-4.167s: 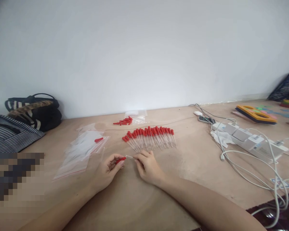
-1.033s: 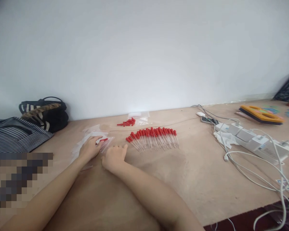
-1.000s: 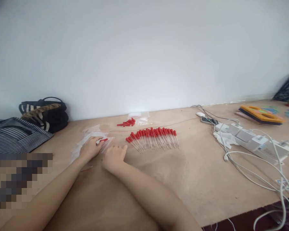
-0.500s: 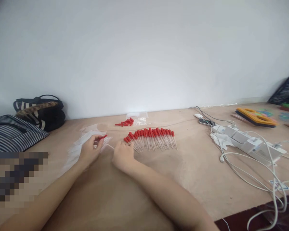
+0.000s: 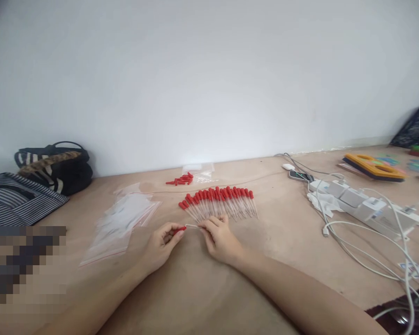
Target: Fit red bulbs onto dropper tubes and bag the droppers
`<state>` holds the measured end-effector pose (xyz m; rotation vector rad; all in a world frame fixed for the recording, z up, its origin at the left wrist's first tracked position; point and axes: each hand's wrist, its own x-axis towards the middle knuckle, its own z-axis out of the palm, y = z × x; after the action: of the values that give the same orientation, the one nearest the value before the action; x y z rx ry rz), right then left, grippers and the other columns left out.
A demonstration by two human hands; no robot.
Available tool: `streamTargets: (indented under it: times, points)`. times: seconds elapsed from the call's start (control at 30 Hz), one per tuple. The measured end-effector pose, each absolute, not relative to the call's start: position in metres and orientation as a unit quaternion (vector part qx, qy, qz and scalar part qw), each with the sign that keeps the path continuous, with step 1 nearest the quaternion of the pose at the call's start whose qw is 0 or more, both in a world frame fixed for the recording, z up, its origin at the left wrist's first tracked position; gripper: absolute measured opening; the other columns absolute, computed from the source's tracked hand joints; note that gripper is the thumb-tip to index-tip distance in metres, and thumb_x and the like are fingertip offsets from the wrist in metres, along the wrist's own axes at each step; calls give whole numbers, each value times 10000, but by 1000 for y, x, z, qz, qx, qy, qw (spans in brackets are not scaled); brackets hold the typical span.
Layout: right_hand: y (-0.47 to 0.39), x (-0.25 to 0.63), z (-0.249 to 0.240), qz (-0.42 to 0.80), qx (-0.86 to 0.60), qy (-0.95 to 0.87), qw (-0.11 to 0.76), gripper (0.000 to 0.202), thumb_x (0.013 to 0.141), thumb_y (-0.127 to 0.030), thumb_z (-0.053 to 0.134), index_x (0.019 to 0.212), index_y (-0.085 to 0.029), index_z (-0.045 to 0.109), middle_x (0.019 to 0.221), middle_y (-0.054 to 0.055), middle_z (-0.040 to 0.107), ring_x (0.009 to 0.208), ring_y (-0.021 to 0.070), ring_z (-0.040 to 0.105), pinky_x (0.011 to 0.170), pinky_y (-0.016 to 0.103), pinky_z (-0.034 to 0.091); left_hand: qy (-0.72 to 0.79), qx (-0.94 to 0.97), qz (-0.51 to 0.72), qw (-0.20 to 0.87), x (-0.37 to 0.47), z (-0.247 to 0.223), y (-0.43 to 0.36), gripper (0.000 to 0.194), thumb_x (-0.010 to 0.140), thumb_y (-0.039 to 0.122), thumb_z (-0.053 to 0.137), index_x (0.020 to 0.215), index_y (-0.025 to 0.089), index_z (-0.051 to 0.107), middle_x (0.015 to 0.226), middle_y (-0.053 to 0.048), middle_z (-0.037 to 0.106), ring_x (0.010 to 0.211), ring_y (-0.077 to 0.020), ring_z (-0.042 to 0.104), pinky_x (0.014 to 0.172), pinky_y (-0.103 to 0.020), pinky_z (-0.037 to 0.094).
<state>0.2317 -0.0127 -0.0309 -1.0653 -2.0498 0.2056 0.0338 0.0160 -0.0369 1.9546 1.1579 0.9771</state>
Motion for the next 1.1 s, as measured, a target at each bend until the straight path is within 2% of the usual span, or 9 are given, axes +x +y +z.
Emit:
streamTargets:
  times: [0.47,0.6,0.77,1.1]
  points:
    - [-13,231,-38,97,-373,-838,385,282,832,-110,404,1063,-189,545,851,55,618,748,145,540,713,305,347,415,734,410,347,33,-33,11,181,766,276,537,873,168,635,820,-40,645,742,-159,602,678,-262,494]
    - [-13,227,-37,93,-356,-829,421,208,836,-164,440,989,-181,580,755,38,614,672,135,533,673,295,346,417,713,400,397,34,-34,9,207,758,284,541,893,162,639,775,-36,666,652,-148,609,618,-259,511]
    - [-14,223,-36,83,-335,-825,448,188,829,-163,450,939,-177,602,670,19,589,605,119,505,636,281,330,440,671,396,446,35,-34,7,228,726,284,577,893,142,640,726,-36,684,634,-152,625,624,-265,521]
    - [-6,233,-38,18,-293,-869,399,252,825,-126,399,974,-173,597,642,9,545,580,109,452,673,291,298,423,668,386,475,35,-34,6,200,689,255,608,845,144,666,639,-17,675,589,-137,619,581,-234,513]
